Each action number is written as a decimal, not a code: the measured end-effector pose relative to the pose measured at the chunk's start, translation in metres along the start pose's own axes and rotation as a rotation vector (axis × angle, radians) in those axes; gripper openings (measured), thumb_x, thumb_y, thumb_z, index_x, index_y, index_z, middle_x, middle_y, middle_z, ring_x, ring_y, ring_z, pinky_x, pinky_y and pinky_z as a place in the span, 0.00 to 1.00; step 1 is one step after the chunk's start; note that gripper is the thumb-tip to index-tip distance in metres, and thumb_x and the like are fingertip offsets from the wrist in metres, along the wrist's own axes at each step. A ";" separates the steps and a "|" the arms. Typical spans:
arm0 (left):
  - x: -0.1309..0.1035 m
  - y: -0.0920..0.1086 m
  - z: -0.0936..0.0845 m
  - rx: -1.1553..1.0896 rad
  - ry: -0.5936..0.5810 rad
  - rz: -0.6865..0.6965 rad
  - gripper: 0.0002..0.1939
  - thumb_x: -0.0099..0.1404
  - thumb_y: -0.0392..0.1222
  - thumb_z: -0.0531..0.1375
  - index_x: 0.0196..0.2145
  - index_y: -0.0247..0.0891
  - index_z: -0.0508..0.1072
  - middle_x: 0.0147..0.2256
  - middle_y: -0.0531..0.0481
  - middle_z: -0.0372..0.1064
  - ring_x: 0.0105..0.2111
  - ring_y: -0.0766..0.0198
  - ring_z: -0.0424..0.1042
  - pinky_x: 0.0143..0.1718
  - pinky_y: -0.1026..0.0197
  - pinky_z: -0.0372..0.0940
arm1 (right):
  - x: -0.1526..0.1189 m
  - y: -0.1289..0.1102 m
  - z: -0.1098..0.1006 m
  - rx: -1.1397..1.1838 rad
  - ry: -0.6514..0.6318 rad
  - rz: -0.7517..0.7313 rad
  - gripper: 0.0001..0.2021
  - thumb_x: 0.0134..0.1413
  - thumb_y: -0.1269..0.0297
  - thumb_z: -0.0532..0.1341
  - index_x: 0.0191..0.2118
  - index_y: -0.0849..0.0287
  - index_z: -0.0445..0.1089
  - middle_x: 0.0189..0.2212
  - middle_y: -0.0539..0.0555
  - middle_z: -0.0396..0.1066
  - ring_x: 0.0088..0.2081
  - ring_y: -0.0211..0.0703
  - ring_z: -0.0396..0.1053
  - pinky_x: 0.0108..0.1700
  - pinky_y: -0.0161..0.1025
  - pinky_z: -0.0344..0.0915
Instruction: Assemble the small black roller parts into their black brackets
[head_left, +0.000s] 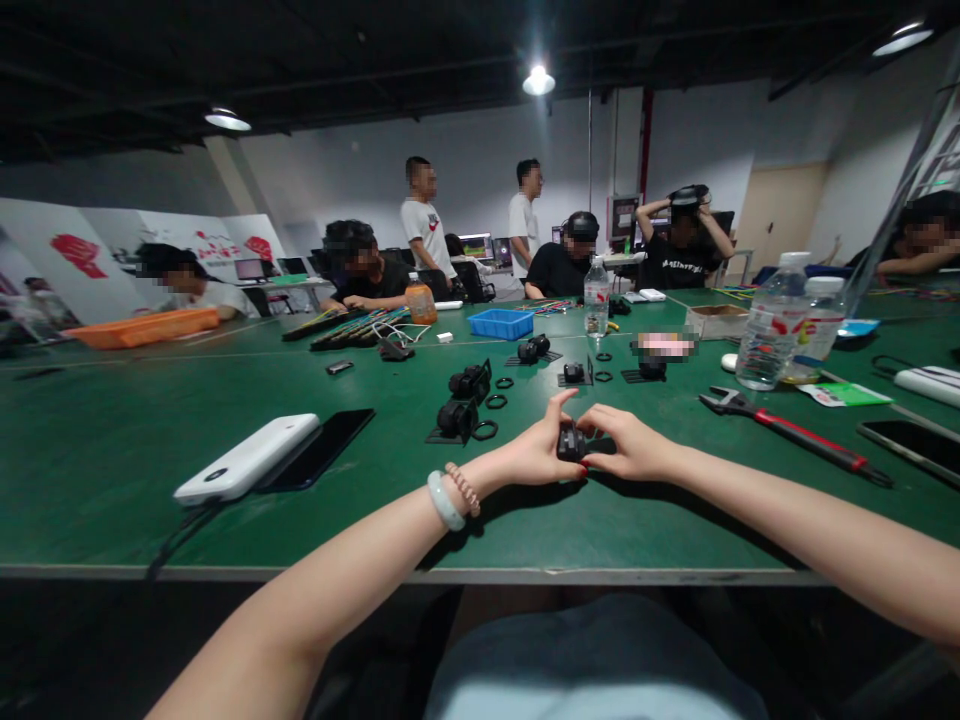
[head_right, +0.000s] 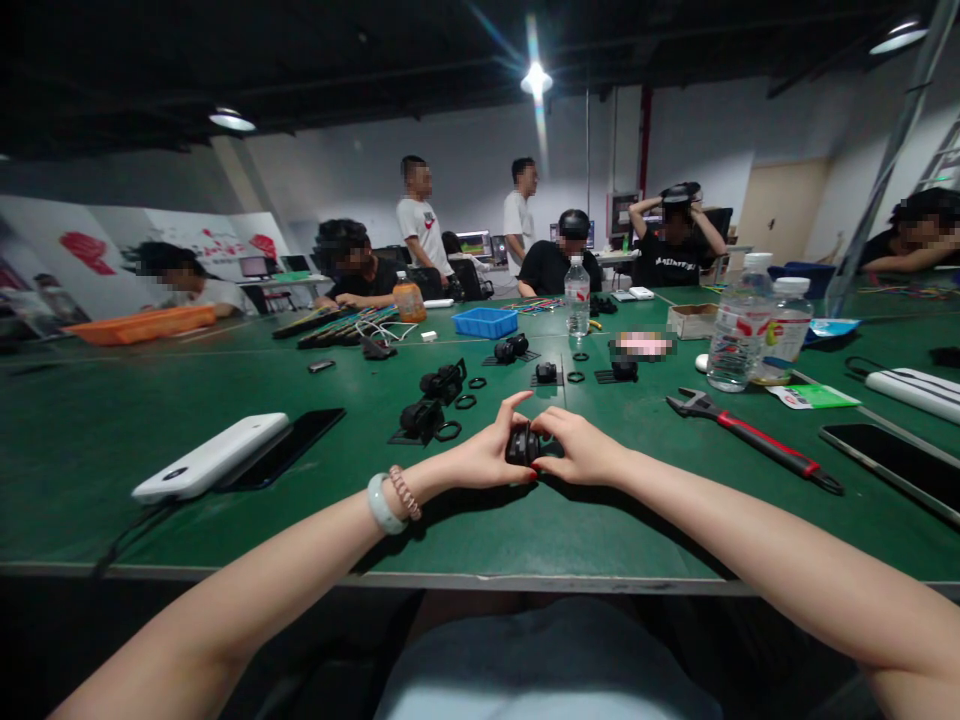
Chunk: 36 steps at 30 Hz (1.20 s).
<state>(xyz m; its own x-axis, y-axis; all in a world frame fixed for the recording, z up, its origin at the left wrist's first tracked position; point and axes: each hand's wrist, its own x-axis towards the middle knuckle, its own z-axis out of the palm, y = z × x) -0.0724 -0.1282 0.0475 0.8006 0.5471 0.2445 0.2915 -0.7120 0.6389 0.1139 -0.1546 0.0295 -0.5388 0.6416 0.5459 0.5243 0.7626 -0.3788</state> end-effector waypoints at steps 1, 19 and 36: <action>0.000 0.000 0.000 0.008 0.004 0.006 0.48 0.49 0.35 0.61 0.57 0.43 0.32 0.38 0.50 0.58 0.33 0.65 0.64 0.34 0.61 0.61 | 0.000 0.000 0.000 0.001 -0.007 0.000 0.13 0.43 0.68 0.62 0.36 0.60 0.61 0.33 0.54 0.63 0.35 0.43 0.62 0.36 0.40 0.60; -0.001 0.000 0.000 0.056 0.011 0.018 0.46 0.49 0.36 0.61 0.57 0.43 0.34 0.37 0.51 0.57 0.32 0.67 0.62 0.33 0.62 0.61 | 0.001 0.003 -0.002 -0.019 -0.065 -0.020 0.10 0.47 0.67 0.59 0.38 0.60 0.61 0.33 0.54 0.60 0.34 0.41 0.60 0.37 0.39 0.60; -0.001 -0.001 -0.001 0.086 0.030 0.015 0.46 0.48 0.37 0.61 0.57 0.43 0.35 0.37 0.51 0.56 0.32 0.67 0.62 0.34 0.61 0.61 | -0.001 0.004 -0.002 -0.067 0.010 -0.025 0.19 0.41 0.64 0.63 0.41 0.59 0.58 0.38 0.56 0.61 0.40 0.47 0.60 0.42 0.44 0.60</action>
<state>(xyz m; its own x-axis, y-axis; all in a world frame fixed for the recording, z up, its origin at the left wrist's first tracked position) -0.0741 -0.1278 0.0471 0.7895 0.5481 0.2760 0.3245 -0.7547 0.5702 0.1182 -0.1525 0.0290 -0.5457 0.6213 0.5623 0.5539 0.7709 -0.3144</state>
